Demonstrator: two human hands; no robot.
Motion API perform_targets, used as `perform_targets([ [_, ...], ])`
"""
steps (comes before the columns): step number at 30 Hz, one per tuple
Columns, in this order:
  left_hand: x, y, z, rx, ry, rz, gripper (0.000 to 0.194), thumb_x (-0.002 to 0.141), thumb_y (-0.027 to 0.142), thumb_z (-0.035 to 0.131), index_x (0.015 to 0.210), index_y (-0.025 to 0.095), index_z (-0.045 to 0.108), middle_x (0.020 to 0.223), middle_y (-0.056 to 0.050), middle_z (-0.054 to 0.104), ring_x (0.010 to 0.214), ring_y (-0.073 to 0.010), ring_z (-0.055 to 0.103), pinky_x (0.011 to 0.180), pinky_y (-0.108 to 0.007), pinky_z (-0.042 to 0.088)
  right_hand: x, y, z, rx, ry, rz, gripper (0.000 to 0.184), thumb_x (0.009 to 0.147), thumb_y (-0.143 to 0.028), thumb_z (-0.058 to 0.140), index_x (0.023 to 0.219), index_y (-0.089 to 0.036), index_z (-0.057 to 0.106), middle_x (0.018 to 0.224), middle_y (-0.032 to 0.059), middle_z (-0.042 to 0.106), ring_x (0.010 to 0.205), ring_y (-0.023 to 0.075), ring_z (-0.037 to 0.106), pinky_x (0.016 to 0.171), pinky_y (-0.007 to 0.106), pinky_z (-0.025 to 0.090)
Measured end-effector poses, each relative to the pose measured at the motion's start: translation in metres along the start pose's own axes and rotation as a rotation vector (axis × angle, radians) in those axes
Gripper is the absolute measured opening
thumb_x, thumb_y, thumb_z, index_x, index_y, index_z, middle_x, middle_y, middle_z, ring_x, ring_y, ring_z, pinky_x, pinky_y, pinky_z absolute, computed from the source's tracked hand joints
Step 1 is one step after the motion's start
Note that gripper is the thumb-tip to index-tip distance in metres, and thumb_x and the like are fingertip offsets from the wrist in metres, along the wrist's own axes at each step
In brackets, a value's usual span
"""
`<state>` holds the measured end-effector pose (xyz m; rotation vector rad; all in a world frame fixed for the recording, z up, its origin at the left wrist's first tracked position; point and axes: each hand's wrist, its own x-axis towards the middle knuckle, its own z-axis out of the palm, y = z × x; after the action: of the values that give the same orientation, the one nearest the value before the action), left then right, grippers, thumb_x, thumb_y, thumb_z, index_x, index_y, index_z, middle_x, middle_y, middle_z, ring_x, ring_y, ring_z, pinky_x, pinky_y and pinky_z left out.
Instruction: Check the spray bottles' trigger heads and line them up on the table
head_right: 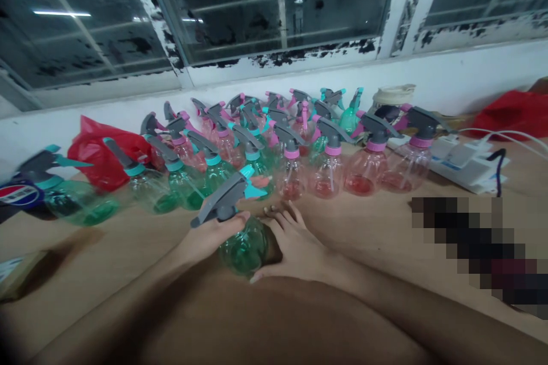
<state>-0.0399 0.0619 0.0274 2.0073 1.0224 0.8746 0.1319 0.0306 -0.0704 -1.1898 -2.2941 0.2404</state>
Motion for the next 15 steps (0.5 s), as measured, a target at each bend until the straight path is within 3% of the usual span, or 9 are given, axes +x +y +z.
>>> perform_targets([
  [5, 0.0, -0.001, 0.001, -0.05, -0.054, -0.018, 0.032, 0.073, 0.022, 0.058, 0.105, 0.021, 0.059, 0.081, -0.002, 0.064, 0.074, -0.0202, 0.06, 0.064, -0.03, 0.047, 0.0, 0.0, 0.0, -0.007, -0.014, 0.009, 0.103, 0.058, -0.082, 0.057, 0.134, -0.013, 0.043, 0.129, 0.0185, 0.055, 0.13, 0.0345, 0.039, 0.113, 0.057, 0.012],
  [15, 0.004, 0.012, 0.001, -0.09, -0.081, 0.0, 0.029, 0.068, 0.02, 0.057, 0.097, 0.021, 0.062, 0.089, -0.004, 0.063, 0.081, -0.0215, 0.062, 0.076, -0.035, 0.048, -0.001, 0.001, 0.001, -0.01, -0.003, 0.01, 0.103, 0.057, -0.082, 0.058, 0.133, -0.014, 0.045, 0.128, 0.0174, 0.056, 0.132, 0.0371, 0.035, 0.112, 0.062, 0.012],
])
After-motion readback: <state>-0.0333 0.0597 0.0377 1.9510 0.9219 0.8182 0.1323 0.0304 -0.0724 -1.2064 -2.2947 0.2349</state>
